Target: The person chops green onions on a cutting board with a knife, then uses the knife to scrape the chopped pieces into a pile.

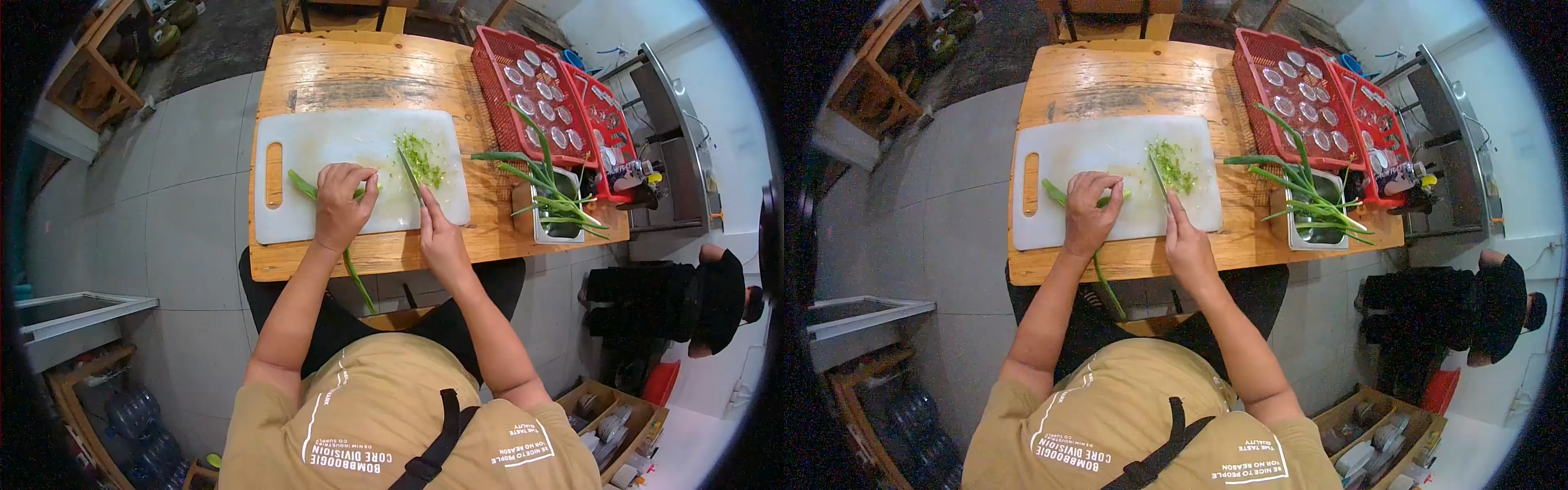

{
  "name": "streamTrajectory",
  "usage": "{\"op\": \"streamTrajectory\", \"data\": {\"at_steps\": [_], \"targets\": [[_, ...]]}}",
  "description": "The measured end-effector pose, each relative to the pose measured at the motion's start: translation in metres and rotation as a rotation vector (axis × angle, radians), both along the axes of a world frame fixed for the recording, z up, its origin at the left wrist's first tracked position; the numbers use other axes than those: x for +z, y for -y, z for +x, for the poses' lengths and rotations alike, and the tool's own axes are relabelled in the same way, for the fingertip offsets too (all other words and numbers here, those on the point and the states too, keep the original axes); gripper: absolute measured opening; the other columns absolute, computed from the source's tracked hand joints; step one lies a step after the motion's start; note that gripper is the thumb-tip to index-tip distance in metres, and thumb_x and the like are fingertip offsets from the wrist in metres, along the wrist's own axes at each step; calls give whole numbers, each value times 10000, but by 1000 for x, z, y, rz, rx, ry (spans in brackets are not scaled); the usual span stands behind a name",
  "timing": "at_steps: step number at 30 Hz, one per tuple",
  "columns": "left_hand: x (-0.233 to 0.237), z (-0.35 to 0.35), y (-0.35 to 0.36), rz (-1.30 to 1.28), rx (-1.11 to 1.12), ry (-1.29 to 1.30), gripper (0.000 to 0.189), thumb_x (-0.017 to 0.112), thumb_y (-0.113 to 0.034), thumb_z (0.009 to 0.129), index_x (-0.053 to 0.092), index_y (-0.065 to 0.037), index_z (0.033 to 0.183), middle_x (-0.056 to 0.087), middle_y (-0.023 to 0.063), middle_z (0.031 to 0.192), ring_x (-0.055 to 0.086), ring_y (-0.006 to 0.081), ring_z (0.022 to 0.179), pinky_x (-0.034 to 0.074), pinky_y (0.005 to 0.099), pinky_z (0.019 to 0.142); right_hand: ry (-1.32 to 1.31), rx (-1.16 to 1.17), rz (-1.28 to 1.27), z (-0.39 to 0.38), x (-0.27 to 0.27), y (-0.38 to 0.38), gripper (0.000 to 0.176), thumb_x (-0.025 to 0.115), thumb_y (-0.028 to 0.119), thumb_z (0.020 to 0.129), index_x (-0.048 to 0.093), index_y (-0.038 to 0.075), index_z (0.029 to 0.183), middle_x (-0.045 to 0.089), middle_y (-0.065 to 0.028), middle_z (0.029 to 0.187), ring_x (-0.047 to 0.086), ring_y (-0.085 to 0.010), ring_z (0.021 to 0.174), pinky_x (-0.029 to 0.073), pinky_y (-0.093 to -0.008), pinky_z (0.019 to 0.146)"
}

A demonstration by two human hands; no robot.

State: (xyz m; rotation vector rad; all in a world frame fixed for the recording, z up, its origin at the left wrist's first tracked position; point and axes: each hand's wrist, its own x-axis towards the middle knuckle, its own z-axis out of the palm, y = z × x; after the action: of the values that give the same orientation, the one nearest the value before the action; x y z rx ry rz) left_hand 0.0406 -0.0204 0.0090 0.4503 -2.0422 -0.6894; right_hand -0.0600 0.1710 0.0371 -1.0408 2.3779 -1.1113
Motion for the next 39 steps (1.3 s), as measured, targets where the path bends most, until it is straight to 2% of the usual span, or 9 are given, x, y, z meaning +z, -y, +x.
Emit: {"op": "streamTrajectory", "data": {"at_steps": [3,9,14,17,23,26,29,35,39], "targets": [[3,2,-2,-11,-1,-13,89,791,-77,914,749,-62,991,725,96,987,672,320,986,499,455,955,19,-28,46,5,0,-10,451,506,231,1153,532,137,1593,700,-396,1013,721,-531,1001,561,-551,858],[3,-1,1,-6,-14,11,96,793,-67,908,749,-63,993,725,95,993,675,318,987,495,453,956,-6,5,-101,-14,17,16,439,505,238,1150,551,149,1577,697,-400,1087,700,-539,1074,568,-544,904],[2,1,-2,-6,-11,1,96,791,-62,907,746,-65,991,725,96,991,674,316,989,492,450,957,8,-38,84,-14,5,27,433,509,269,1151,570,138,1559,720,-370,1124,704,-527,1080,569,-541,918],[2,1,-1,-7,-12,-8,94,790,-62,906,744,-65,989,725,96,988,674,317,987,491,451,956,40,-33,65,-3,9,6,434,509,270,1150,568,139,1560,721,-364,1135,705,-525,1067,569,-551,908],[1,-2,0,1,-18,24,101,792,-58,900,747,-66,990,725,100,992,675,320,992,495,452,969,-14,11,-44,-21,17,23,448,505,251,1147,544,143,1581,724,-367,1111,705,-536,1042,571,-565,882],[4,0,-1,-12,2,11,90,789,-73,903,751,-61,984,726,91,983,677,304,985,489,449,977,-101,3,-71,-26,-17,27,446,506,251,1148,552,142,1578,728,-361,1110,702,-541,1048,570,-558,883],[5,1,-1,-22,9,5,87,787,-85,903,755,-56,978,726,80,973,677,287,975,482,446,981,23,-32,73,-9,11,12,443,507,243,1147,557,139,1575,730,-356,1100,704,-538,1048,570,-546,878],[2,-1,0,-7,-6,17,86,786,-83,901,753,-60,977,720,77,965,673,289,968,480,446,985,112,-30,34,-11,36,22,443,517,226,1142,559,154,1577,728,-357,1003,727,-518,998,576,-528,844],[3,-1,-2,-7,12,8,80,781,-88,906,747,-68,975,719,76,964,671,292,964,479,446,987,35,38,-54,-9,2,24,438,523,237,1143,566,155,1572,730,-354,1005,729,-514,999,577,-526,845]]}}
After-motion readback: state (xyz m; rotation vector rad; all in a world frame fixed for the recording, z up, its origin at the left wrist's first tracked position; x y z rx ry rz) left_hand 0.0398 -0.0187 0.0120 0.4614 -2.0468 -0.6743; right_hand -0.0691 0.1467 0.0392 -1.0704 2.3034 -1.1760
